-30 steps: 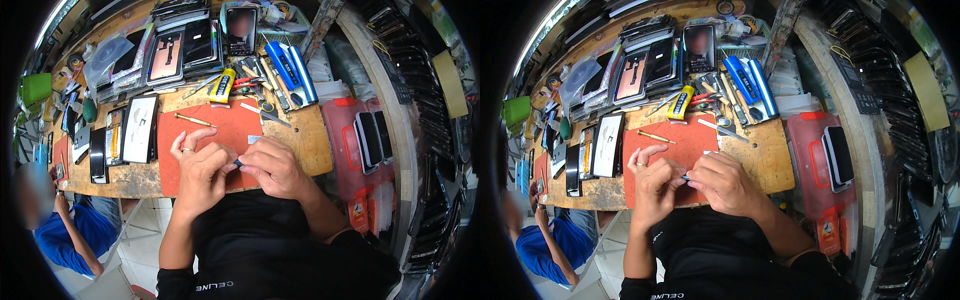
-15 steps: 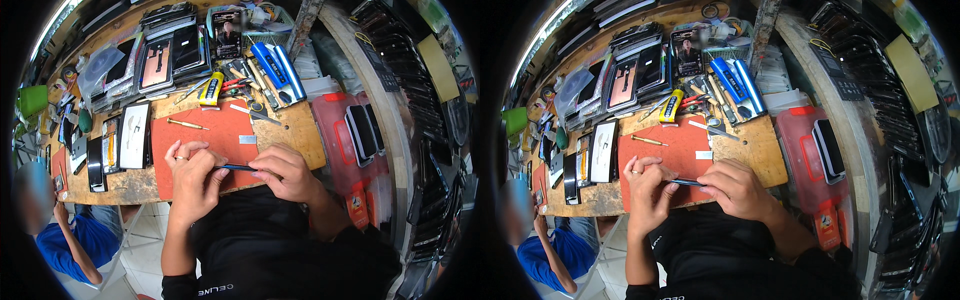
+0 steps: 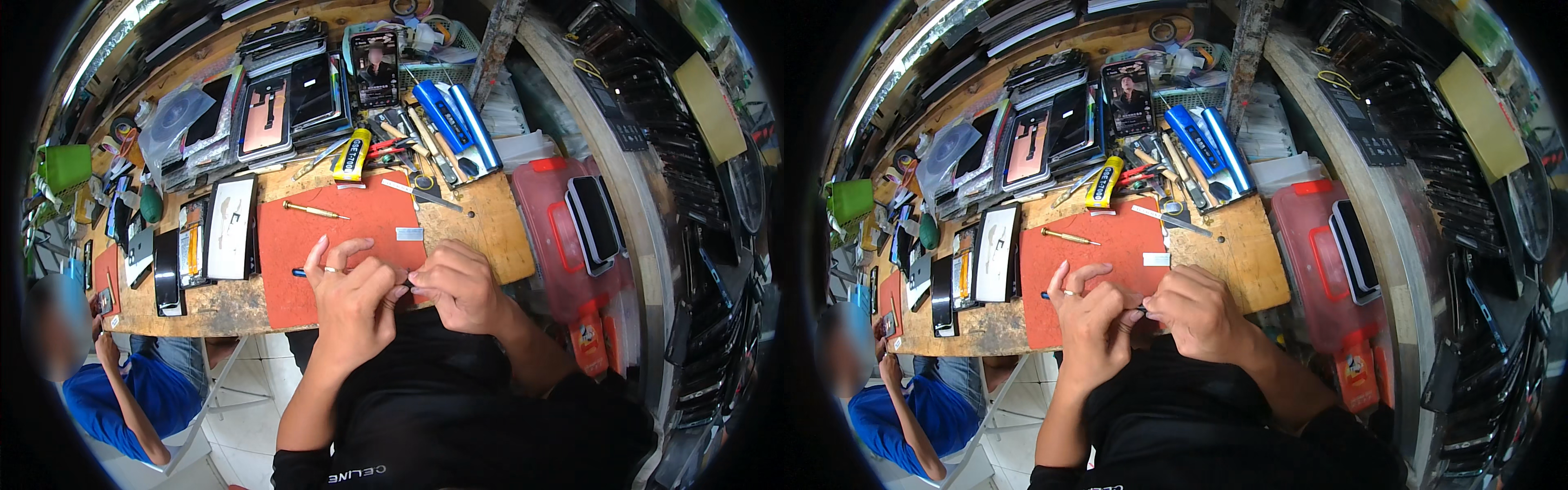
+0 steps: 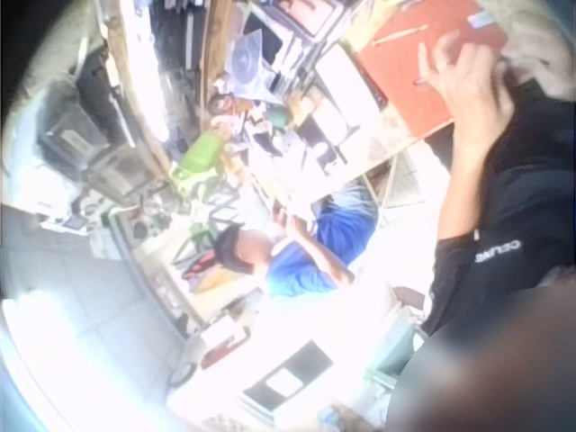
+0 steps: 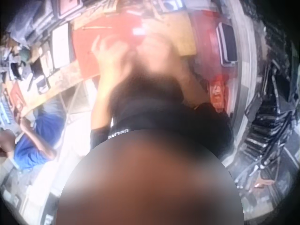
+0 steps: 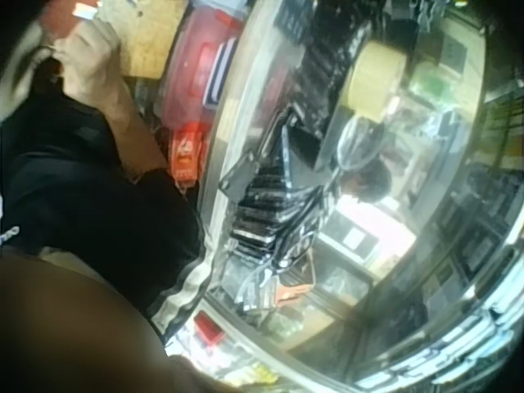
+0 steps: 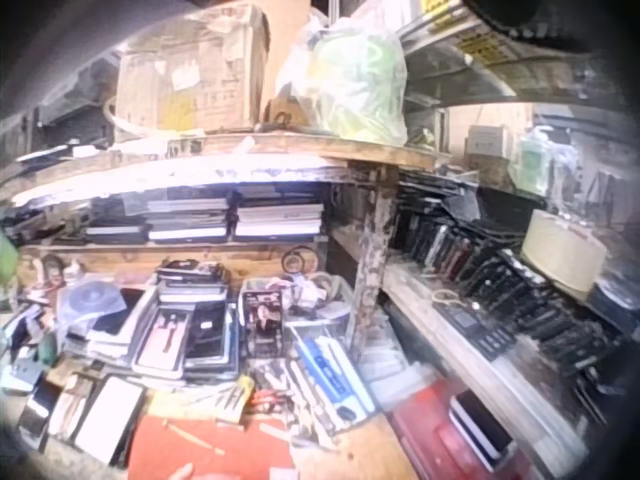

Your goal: The person disassembles a smartphone, removes the battery, and handles internal components. They then reassemble the phone, attach the back cover, and wipe the exterior with a cloth.

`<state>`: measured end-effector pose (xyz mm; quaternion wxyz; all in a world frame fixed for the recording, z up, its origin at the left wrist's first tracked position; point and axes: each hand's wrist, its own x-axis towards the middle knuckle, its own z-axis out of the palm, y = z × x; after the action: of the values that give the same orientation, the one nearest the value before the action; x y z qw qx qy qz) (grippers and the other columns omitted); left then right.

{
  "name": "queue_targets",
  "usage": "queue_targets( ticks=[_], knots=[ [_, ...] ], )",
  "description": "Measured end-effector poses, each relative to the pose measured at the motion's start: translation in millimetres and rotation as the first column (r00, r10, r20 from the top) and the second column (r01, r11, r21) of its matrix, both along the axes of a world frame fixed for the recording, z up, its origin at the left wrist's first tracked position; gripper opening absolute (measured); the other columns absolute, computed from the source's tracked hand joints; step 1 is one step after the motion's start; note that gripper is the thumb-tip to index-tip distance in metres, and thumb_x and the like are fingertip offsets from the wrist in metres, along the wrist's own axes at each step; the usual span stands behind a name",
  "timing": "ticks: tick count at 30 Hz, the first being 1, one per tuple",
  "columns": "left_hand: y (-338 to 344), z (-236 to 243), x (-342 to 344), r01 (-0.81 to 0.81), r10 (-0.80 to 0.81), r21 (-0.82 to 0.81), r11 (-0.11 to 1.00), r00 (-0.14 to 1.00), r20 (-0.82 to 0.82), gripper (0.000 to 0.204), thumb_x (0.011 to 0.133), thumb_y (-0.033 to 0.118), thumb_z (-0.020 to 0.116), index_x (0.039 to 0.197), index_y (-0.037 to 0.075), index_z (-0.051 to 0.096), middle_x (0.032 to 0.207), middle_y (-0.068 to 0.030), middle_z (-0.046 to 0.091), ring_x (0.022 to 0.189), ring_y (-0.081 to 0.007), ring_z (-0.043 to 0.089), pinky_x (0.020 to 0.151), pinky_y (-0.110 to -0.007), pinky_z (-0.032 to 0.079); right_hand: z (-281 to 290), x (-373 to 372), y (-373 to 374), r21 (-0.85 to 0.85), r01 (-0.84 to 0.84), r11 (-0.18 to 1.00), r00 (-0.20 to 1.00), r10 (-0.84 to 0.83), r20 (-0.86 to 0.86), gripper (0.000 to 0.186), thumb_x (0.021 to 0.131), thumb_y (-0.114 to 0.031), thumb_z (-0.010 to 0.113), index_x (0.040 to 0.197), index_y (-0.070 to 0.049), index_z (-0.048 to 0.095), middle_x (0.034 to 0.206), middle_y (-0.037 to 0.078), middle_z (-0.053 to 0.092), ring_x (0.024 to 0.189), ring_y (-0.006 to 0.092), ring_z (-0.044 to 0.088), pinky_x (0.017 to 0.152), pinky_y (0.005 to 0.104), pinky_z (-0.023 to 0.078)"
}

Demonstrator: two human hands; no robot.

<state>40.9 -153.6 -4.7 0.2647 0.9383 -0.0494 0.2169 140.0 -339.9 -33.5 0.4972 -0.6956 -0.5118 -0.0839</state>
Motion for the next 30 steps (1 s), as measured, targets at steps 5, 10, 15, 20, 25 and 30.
queue_targets(
  ticks=[5, 10, 15, 20, 25, 30],
  knots=[
    [-1, 2, 5, 0.018, -0.018, -0.036, 0.999, 1.000, 0.019, 0.009, 0.085, 0.012, 0.079, 0.093, 0.015, 0.074, 0.089, 0.0006, 0.068, 0.119, -0.0315, 0.064, 0.120, -0.059, 0.025, -6, -2, -3, -0.035, -0.001, 0.999, 0.959, -0.009, -0.282, 0.016, 0.087, 0.002, 0.078, 0.101, 0.000, 0.071, 0.096, 0.015, 0.069, 0.084, 0.0353, 0.067, 0.074, 0.0411, 0.054],
    [-7, -1, 7, 0.026, -0.027, 0.024, 0.999, 0.999, 0.047, 0.010, 0.086, 0.017, 0.080, 0.089, 0.012, 0.072, 0.089, -0.0015, 0.066, 0.116, -0.0321, 0.063, 0.118, -0.060, 0.027, -13, 1, -3, -0.249, 0.008, 0.969, 0.993, -0.036, -0.108, 0.022, 0.087, -0.003, 0.076, 0.107, 0.002, 0.068, 0.102, 0.016, 0.063, 0.097, 0.0388, 0.064, 0.087, 0.0479, 0.052],
    [-15, -4, 13, -0.001, 0.002, -0.011, 1.000, 0.996, 0.086, 0.014, 0.084, 0.017, 0.082, 0.089, 0.011, 0.071, 0.089, -0.0032, 0.064, 0.111, -0.0310, 0.062, 0.116, -0.060, 0.029, -25, -4, 4, -0.300, 0.158, 0.941, 0.987, -0.143, 0.072, 0.025, 0.082, 0.002, 0.067, 0.107, 0.004, 0.064, 0.102, 0.018, 0.060, 0.098, 0.0397, 0.063, 0.090, 0.0491, 0.051],
    [-14, -6, 14, 0.029, -0.032, 0.024, 0.999, 0.993, 0.113, 0.012, 0.087, 0.017, 0.079, 0.090, 0.013, 0.068, 0.090, -0.0023, 0.062, 0.106, -0.0277, 0.063, 0.114, -0.062, 0.031, -27, -12, 2, -0.311, 0.217, 0.925, 0.976, -0.194, 0.104, 0.025, 0.082, 0.002, 0.066, 0.107, 0.004, 0.065, 0.100, 0.019, 0.061, 0.095, 0.0397, 0.064, 0.087, 0.0493, 0.052],
    [-15, -16, 13, 0.019, -0.024, 0.041, 0.999, 0.991, 0.134, 0.012, 0.087, 0.018, 0.078, 0.090, 0.012, 0.067, 0.087, -0.0031, 0.063, 0.097, -0.0272, 0.064, 0.109, -0.056, 0.037, -23, -22, 8, -0.329, 0.298, 0.896, 0.954, -0.275, 0.116, 0.025, 0.083, 0.002, 0.067, 0.108, 0.003, 0.065, 0.101, 0.018, 0.062, 0.093, 0.0394, 0.064, 0.085, 0.0497, 0.052],
    [11, -9, 9, -0.012, -0.004, 0.150, 0.989, 0.994, 0.106, 0.025, 0.089, 0.030, 0.081, 0.090, 0.009, 0.067, 0.085, -0.0062, 0.064, 0.092, -0.0302, 0.063, 0.095, -0.048, 0.043, -22, -30, 12, -0.340, 0.339, 0.877, 0.940, -0.329, 0.089, 0.023, 0.089, -0.002, 0.071, 0.111, 0.000, 0.067, 0.102, 0.016, 0.062, 0.091, 0.0385, 0.065, 0.084, 0.0477, 0.050]
  ],
)
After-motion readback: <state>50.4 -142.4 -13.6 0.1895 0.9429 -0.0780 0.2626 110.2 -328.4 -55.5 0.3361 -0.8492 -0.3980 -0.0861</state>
